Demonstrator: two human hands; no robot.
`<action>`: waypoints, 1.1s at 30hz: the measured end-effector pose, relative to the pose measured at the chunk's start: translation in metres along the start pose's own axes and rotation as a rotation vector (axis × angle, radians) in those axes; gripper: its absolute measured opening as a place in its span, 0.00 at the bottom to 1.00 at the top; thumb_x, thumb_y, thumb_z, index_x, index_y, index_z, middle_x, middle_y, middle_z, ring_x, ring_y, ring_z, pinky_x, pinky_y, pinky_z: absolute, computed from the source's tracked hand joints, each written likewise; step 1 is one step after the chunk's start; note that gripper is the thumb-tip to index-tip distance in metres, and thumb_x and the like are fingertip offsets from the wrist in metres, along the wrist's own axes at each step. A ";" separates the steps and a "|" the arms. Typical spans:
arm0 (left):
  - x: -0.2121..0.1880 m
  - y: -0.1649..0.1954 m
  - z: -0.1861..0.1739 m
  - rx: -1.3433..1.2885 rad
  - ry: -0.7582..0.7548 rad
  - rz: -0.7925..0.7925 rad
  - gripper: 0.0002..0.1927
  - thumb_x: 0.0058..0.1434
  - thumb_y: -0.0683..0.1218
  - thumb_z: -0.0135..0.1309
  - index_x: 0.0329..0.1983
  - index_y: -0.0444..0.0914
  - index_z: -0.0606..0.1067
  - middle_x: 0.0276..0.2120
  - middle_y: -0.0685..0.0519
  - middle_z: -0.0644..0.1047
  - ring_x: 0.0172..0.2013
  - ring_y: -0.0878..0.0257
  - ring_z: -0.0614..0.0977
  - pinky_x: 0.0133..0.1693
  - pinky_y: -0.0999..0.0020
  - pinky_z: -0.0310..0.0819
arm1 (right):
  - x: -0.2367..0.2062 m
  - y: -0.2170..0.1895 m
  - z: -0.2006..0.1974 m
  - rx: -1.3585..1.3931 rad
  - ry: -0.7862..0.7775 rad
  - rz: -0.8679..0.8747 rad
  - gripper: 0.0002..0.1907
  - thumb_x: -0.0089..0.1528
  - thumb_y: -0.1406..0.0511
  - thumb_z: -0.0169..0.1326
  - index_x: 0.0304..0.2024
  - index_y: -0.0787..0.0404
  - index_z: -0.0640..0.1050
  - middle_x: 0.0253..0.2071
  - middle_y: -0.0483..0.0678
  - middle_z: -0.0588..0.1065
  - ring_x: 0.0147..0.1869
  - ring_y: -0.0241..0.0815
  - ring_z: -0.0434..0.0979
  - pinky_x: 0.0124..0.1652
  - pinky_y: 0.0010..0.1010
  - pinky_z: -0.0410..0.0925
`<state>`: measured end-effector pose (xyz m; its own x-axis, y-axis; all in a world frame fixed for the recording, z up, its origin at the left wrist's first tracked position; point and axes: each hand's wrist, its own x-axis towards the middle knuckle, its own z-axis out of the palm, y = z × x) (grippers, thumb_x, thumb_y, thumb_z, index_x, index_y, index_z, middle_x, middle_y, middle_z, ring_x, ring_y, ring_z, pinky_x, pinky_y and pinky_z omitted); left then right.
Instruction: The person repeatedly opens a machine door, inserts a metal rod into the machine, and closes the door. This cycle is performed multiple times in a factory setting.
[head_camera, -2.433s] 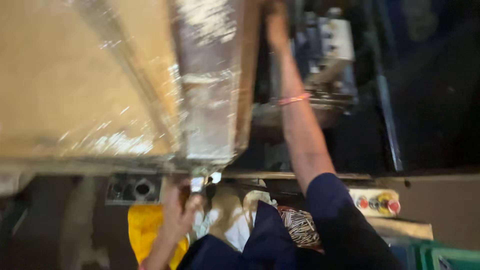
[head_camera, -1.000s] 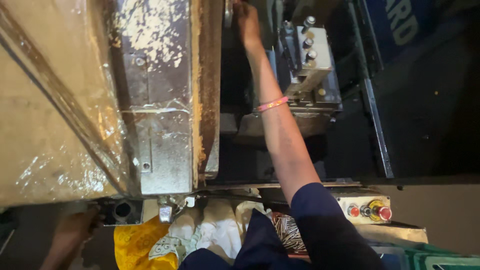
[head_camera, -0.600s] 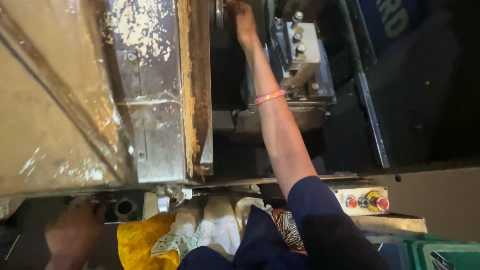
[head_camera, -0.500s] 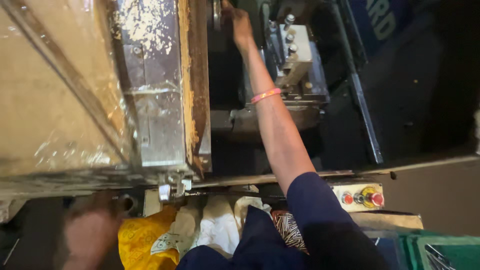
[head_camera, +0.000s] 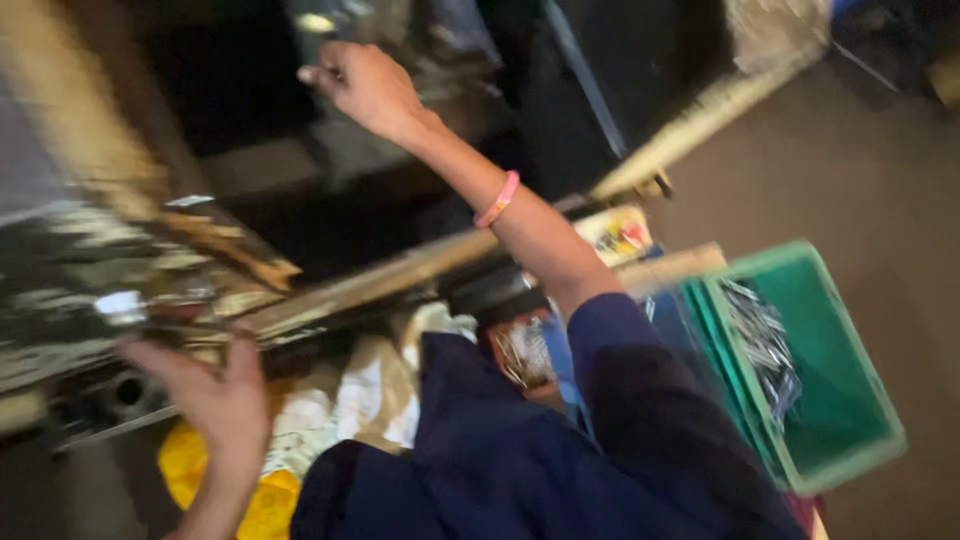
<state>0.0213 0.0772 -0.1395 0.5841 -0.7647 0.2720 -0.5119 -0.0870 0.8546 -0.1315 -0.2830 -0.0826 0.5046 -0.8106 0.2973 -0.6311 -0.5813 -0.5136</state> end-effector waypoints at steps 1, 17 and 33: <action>-0.003 -0.009 0.004 0.013 -0.005 0.014 0.51 0.72 0.38 0.53 0.77 0.26 0.27 0.77 0.28 0.35 0.77 0.43 0.41 0.78 0.53 0.29 | -0.025 0.018 -0.015 -0.004 -0.052 -0.045 0.18 0.63 0.50 0.56 0.35 0.56 0.81 0.28 0.54 0.79 0.34 0.56 0.81 0.36 0.47 0.70; -0.022 0.047 0.081 -0.372 -0.106 0.155 0.53 0.63 0.31 0.49 0.76 0.31 0.25 0.77 0.31 0.38 0.79 0.44 0.47 0.78 0.51 0.35 | -0.324 0.199 -0.121 -0.552 -0.327 0.411 0.08 0.57 0.63 0.55 0.36 0.60 0.81 0.35 0.59 0.80 0.43 0.59 0.82 0.41 0.50 0.73; -0.053 0.200 0.235 0.033 -0.484 0.438 0.52 0.56 0.46 0.61 0.66 0.08 0.43 0.64 0.12 0.52 0.67 0.22 0.57 0.70 0.42 0.46 | -0.327 0.207 -0.123 -0.539 -0.301 0.629 0.12 0.61 0.58 0.57 0.38 0.60 0.80 0.34 0.59 0.79 0.40 0.60 0.82 0.39 0.50 0.73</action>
<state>-0.2601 -0.0499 -0.0867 -0.0285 -0.9341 0.3558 -0.6620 0.2844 0.6935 -0.4996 -0.1474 -0.1867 0.0557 -0.9828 -0.1763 -0.9980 -0.0497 -0.0382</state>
